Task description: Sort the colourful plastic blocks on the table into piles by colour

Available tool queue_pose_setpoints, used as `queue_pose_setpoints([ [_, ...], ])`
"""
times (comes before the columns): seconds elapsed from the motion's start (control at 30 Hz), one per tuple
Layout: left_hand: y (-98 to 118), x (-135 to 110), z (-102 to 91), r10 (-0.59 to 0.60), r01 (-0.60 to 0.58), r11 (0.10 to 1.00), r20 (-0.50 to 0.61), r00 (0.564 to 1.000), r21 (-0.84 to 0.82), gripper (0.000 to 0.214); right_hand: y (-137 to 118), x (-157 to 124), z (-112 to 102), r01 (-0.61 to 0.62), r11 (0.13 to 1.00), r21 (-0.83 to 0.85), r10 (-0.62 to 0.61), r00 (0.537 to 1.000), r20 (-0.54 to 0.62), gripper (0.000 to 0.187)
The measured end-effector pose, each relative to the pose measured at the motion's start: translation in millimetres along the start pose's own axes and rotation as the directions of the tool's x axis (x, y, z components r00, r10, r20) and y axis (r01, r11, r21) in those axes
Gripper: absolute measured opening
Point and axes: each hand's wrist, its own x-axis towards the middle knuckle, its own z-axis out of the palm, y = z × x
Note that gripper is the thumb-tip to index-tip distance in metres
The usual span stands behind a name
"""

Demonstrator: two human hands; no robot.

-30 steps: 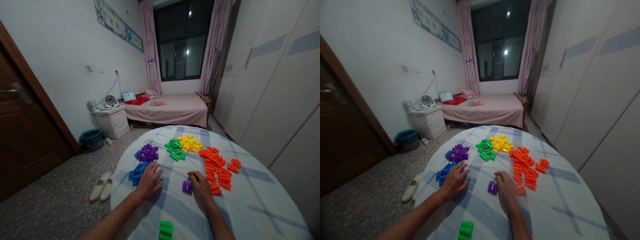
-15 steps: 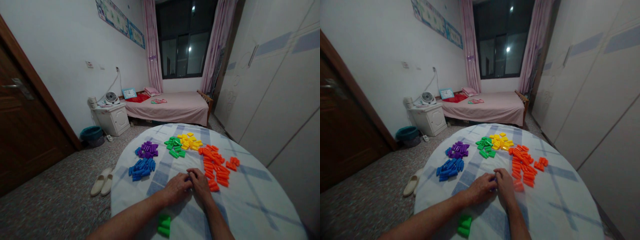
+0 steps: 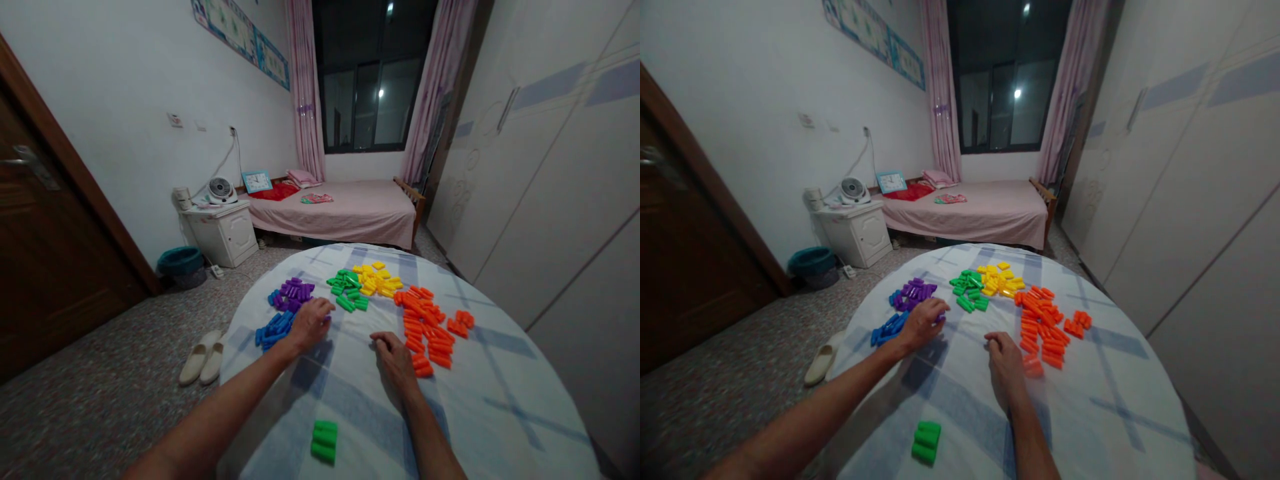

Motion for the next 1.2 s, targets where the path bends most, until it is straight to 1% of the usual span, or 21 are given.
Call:
queue_pose_setpoints([
  [0.1, -41, 8, -25.1, -0.131, 0.134, 0.990, -0.084, 0.988, 0.037, 0.030, 2, 0, 0, -0.001, 1.000, -0.022, 0.002, 1.000, 0.010, 0.029],
  [0.17, -56, 4, -33.4, -0.176, 0.180, 0.983, -0.096, 0.980, 0.037, 0.037, 3, 0, 0, 0.006, 0.999, -0.046, -0.005, 1.000, 0.016, 0.030],
  [0.2, -57, -1, -34.8, -0.176, 0.179, 0.983, -0.091, 0.980, 0.027, 0.039, 3, 0, 1, 0.011, 0.998, -0.056, -0.010, 1.000, 0.015, 0.030],
  [0.27, -48, -21, -34.0, -0.137, 0.136, 0.990, -0.055, 0.989, -0.023, 0.040, 4, 0, 1, 0.018, 0.997, -0.072, -0.018, 1.000, 0.006, 0.029],
  [0.33, -27, -50, -30.8, -0.060, 0.066, 0.990, 0.045, 0.997, -0.127, 0.044, 3, -1, 2, 0.020, 0.996, -0.086, -0.020, 1.000, -0.003, 0.029],
  [0.37, -13, -66, -29.0, 0.000, 0.024, 0.982, 0.132, 0.991, -0.186, 0.051, 3, -2, 3, 0.020, 0.995, -0.094, -0.020, 1.000, -0.004, 0.029],
  [0.4, 0, -83, -27.3, 0.078, -0.025, 0.971, 0.214, 0.974, -0.239, 0.060, 2, -2, 3, 0.019, 0.995, -0.101, -0.019, 1.000, -0.004, 0.029],
  [0.43, 13, -99, -25.4, 0.158, -0.075, 0.956, 0.281, 0.947, -0.284, 0.071, 2, -3, 3, 0.018, 0.994, -0.109, -0.018, 1.000, -0.002, 0.029],
  [0.47, 24, -113, -23.3, 0.225, -0.118, 0.942, 0.327, 0.918, -0.314, 0.077, 1, -3, 3, 0.017, 0.993, -0.114, -0.017, 1.000, -0.002, 0.029],
  [0.5, 32, -125, -20.6, 0.264, -0.144, 0.931, 0.349, 0.899, -0.335, 0.079, 1, -3, 3, 0.017, 0.993, -0.118, -0.017, 1.000, -0.002, 0.030],
  [0.53, 38, -133, -17.2, 0.286, -0.158, 0.925, 0.357, 0.889, -0.346, 0.078, 1, -3, 3, 0.017, 0.992, -0.122, -0.018, 1.000, -0.003, 0.030],
  [0.6, 43, -140, -8.4, 0.291, -0.168, 0.919, 0.329, 0.898, -0.356, 0.067, 1, -3, 3, 0.018, 0.991, -0.132, -0.019, 1.000, -0.009, 0.030],
  [0.7, 40, -129, 7.5, 0.246, -0.143, 0.919, 0.251, 0.936, -0.366, 0.050, 2, -4, 5, 0.025, 0.988, -0.153, -0.029, 0.999, -0.023, 0.030],
  [0.8, 35, -102, 20.0, 0.196, -0.116, 0.929, 0.201, 0.960, -0.352, 0.040, 3, -4, 6, 0.031, 0.984, -0.174, -0.038, 0.999, -0.037, 0.030],
  [0.87, 34, -82, 23.5, 0.151, -0.087, 0.938, 0.171, 0.974, -0.335, 0.034, 2, -5, 6, 0.032, 0.981, -0.190, -0.040, 0.998, -0.040, 0.031],
  [0.93, 32, -62, 21.7, 0.113, -0.071, 0.931, 0.098, 0.989, -0.358, 0.037, 2, -6, 5, 0.028, 0.979, -0.203, -0.036, 0.999, -0.039, 0.031],
  [1.0, 26, -45, 15.1, 0.077, -0.070, 0.917, 0.000, 0.997, -0.393, 0.048, 1, -6, 4, 0.021, 0.978, -0.206, -0.029, 0.999, -0.036, 0.032],
  [1.07, 11, -32, 5.2, 0.022, -0.053, 0.919, -0.084, 0.996, -0.391, 0.054, -1, -7, 4, 0.013, 0.978, -0.207, -0.021, 0.999, -0.032, 0.032],
  [1.1, 0, -28, 0.0, -0.017, -0.030, 0.927, -0.120, 0.993, -0.375, 0.051, -1, -7, 4, 0.010, 0.978, -0.209, -0.017, 0.999, -0.033, 0.032],
  [1.13, -14, -25, -4.8, -0.069, 0.007, 0.935, -0.161, 0.985, -0.354, 0.046, -2, -7, 4, 0.005, 0.977, -0.214, -0.013, 0.999, -0.036, 0.032],
  [1.2, -47, -23, -12.1, -0.205, 0.131, 0.942, -0.223, 0.953, -0.309, 0.037, -5, -8, 4, -0.008, 0.975, -0.221, -0.002, 0.999, -0.044, 0.032],
])
